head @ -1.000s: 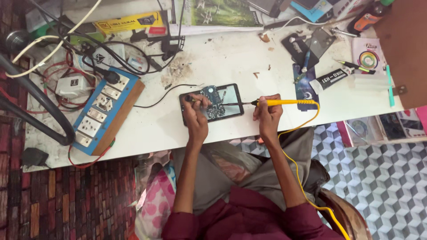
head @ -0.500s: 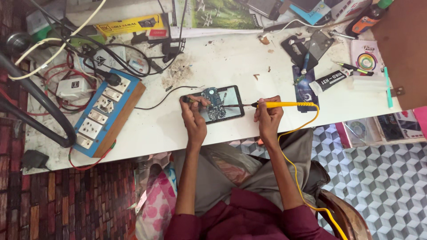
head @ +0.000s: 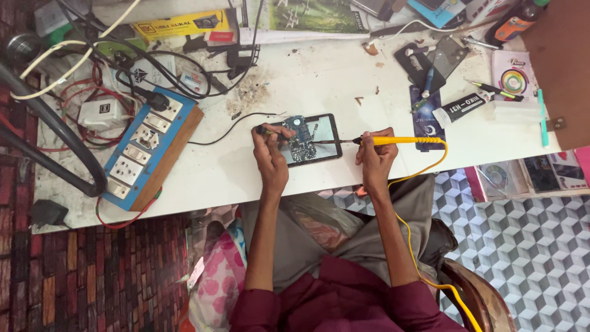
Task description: The person sits on the floor and uses a soldering iron to work on a small circuit board placed on a white table. They hold the board with one hand and apply the soldering iron with the other, focusing on specific points on the board.
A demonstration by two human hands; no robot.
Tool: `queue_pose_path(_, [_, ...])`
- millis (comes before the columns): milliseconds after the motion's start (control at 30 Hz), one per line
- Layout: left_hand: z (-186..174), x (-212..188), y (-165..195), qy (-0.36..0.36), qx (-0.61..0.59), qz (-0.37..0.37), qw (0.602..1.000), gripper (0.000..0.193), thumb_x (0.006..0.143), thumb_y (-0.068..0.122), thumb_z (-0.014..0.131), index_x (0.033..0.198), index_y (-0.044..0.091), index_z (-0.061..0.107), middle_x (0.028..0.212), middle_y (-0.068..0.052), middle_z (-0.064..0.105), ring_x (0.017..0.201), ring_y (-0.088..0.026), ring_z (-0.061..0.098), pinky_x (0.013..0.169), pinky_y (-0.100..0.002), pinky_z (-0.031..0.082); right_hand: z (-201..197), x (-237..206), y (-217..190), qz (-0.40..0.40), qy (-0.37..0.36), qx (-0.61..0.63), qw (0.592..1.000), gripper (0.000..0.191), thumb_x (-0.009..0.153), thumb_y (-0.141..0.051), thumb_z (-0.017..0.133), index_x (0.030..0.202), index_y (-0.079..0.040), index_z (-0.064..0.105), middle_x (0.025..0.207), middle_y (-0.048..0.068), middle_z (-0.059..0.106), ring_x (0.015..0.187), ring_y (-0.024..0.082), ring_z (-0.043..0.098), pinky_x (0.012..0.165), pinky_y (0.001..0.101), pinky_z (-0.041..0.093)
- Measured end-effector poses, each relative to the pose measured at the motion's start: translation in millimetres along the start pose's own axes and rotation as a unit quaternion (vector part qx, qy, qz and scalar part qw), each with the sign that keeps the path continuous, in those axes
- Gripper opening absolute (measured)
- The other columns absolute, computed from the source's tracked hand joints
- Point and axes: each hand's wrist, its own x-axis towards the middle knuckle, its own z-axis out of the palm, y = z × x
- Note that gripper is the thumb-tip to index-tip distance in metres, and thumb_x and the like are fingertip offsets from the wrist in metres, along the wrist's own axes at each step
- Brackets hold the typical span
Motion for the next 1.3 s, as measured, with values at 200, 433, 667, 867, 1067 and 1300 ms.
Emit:
queue_pose_path(200, [-4.6, -2.0, -1.4, 0.087, -0.027, 0.113, 0.989, 0.013, 0.119, 0.017, 0.037, 0.118, 0.006, 0.043, 0.101, -0.008, 0.063, 0.1, -0.019, 0.068, 0.096, -0.036, 0.053, 2.2, 0.7, -2.3, 0.018, 0.027, -0.008, 0.999, 0.015, 0.109, -0.01, 0.056, 0.1, -0.006, 0.045, 0.066, 0.001, 0.05, 0.048, 0.007, 0.048, 0.043, 0.0219, 0.033])
queue_pose_path(433, [-6.0, -0.7, 1.8, 0.092, 0.013, 0.034, 0.995, 0.014, 0.115, 0.015, 0.036, 0.117, 0.004, 0.044, 0.103, -0.01, 0.065, 0.101, -0.021, 0.069, 0.088, -0.032, 0.048, 4.1, 2.7, -3.4, 0.015, 0.016, -0.015, 1.0, 0.014, 0.109, -0.008, 0.057, 0.101, -0.005, 0.046, 0.067, 0.002, 0.052, 0.05, 0.007, 0.049, 0.045, 0.0226, 0.04])
queue_pose_path(667, [-0.6, 1.7, -1.6, 0.051, 0.0, 0.066, 0.996, 0.018, 0.117, 0.02, 0.04, 0.116, 0.003, 0.047, 0.104, -0.011, 0.066, 0.104, -0.022, 0.068, 0.095, -0.034, 0.051, 6.7, 2.3, -4.8, 0.008, 0.024, -0.002, 1.0, 0.015, 0.107, -0.005, 0.06, 0.101, -0.005, 0.047, 0.069, 0.001, 0.052, 0.05, 0.006, 0.048, 0.045, 0.0226, 0.04])
queue_pose_path(867, [-5.7, 1.5, 0.8, 0.102, -0.055, 0.055, 0.992, 0.021, 0.114, 0.026, 0.041, 0.117, 0.006, 0.046, 0.106, -0.009, 0.066, 0.107, -0.021, 0.07, 0.089, -0.031, 0.05, 6.4, 2.9, -5.8, 0.019, 0.026, 0.001, 0.999, 0.014, 0.107, -0.005, 0.059, 0.101, -0.005, 0.047, 0.071, 0.001, 0.053, 0.051, 0.006, 0.049, 0.045, 0.0226, 0.041])
queue_pose_path(1067, [2.0, 1.6, -0.4, 0.028, 0.024, 0.035, 0.999, 0.02, 0.115, 0.023, 0.041, 0.116, 0.005, 0.05, 0.106, -0.01, 0.072, 0.097, -0.017, 0.067, 0.084, -0.031, 0.051, 5.4, 4.0, -4.8, 0.025, 0.022, 0.011, 0.999, 0.014, 0.106, -0.005, 0.06, 0.102, -0.004, 0.047, 0.072, 0.001, 0.053, 0.051, 0.006, 0.049, 0.045, 0.0226, 0.041])
queue_pose_path(1300, [-2.0, 2.9, -2.1, 0.026, -0.006, 0.019, 0.999, 0.015, 0.116, 0.018, 0.041, 0.113, 0.005, 0.047, 0.098, -0.008, 0.066, 0.095, -0.017, 0.068, 0.084, -0.031, 0.049, 7.1, 2.8, -4.8, 0.017, 0.018, 0.017, 1.0, 0.013, 0.106, -0.004, 0.059, 0.101, -0.004, 0.047, 0.077, 0.003, 0.055, 0.054, 0.006, 0.049, 0.046, 0.0228, 0.043])
